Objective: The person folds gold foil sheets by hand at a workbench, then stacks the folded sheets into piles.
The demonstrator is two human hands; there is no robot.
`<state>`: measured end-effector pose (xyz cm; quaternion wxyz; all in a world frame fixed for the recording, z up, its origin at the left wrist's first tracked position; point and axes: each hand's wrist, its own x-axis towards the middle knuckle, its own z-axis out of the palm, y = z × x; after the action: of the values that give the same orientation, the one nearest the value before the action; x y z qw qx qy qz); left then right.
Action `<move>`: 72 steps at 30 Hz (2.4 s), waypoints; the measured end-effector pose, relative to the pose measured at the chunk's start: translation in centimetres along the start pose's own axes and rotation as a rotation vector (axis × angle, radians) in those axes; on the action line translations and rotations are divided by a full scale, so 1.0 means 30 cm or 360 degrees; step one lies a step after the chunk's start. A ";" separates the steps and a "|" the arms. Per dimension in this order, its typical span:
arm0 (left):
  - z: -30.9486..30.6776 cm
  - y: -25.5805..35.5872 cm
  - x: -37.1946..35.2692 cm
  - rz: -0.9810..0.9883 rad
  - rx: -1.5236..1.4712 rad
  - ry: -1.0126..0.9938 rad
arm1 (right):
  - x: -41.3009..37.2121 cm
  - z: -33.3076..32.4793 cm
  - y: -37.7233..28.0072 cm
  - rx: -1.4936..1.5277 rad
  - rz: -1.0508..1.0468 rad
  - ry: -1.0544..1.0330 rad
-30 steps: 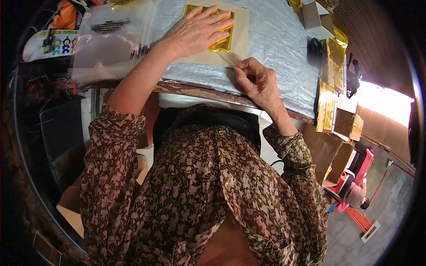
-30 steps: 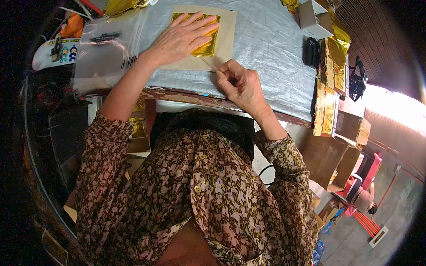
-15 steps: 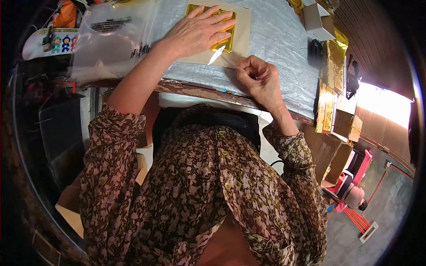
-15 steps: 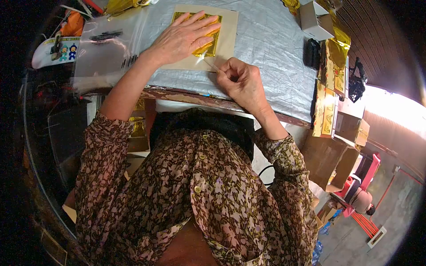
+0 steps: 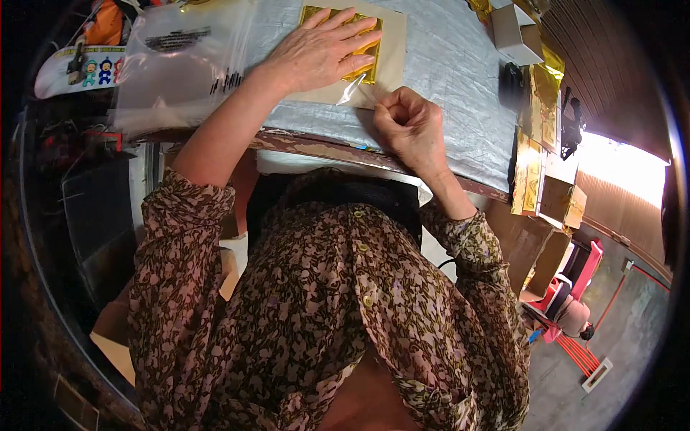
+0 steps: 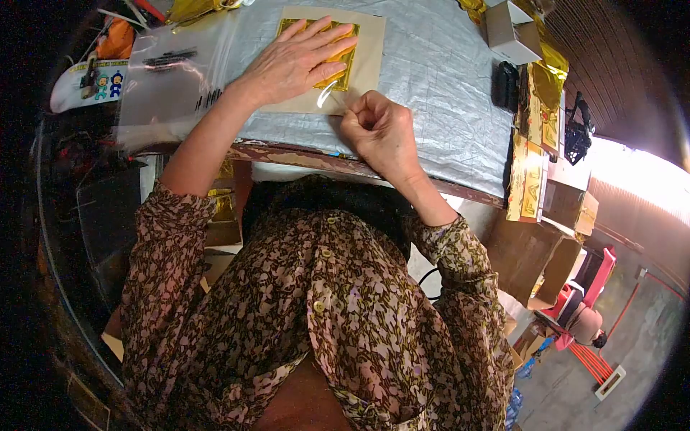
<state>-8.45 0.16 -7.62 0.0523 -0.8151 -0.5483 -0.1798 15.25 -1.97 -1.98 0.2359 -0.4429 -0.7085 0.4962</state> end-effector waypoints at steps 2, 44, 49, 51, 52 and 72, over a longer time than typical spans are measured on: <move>-0.001 -0.003 0.000 0.0002 0.0013 -0.0006 | 0.001 0.011 0.002 -0.0030 -0.0029 0.0029; -0.001 -0.002 -0.002 0.0003 0.0005 -0.0006 | -0.031 0.024 0.034 -0.0083 -0.0046 0.0064; -0.003 -0.004 -0.002 0.0014 0.0030 -0.0028 | -0.022 0.048 0.048 -0.0241 -0.0100 0.0102; -0.004 -0.004 -0.001 0.0014 0.0032 -0.0043 | -0.018 0.053 0.045 -0.0251 -0.0091 0.0120; -0.008 -0.003 0.000 0.0012 0.0035 -0.0058 | -0.017 0.054 0.043 -0.0262 -0.0082 0.0136; -0.013 0.018 -0.001 -0.0058 0.0087 -0.0092 | -0.059 -0.009 0.019 0.0063 0.0073 0.0065</move>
<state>-8.04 -0.18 -7.21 0.0554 -0.8081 -0.5689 -0.1420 16.57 -3.31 -2.20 0.2477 -0.4644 -0.6833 0.5061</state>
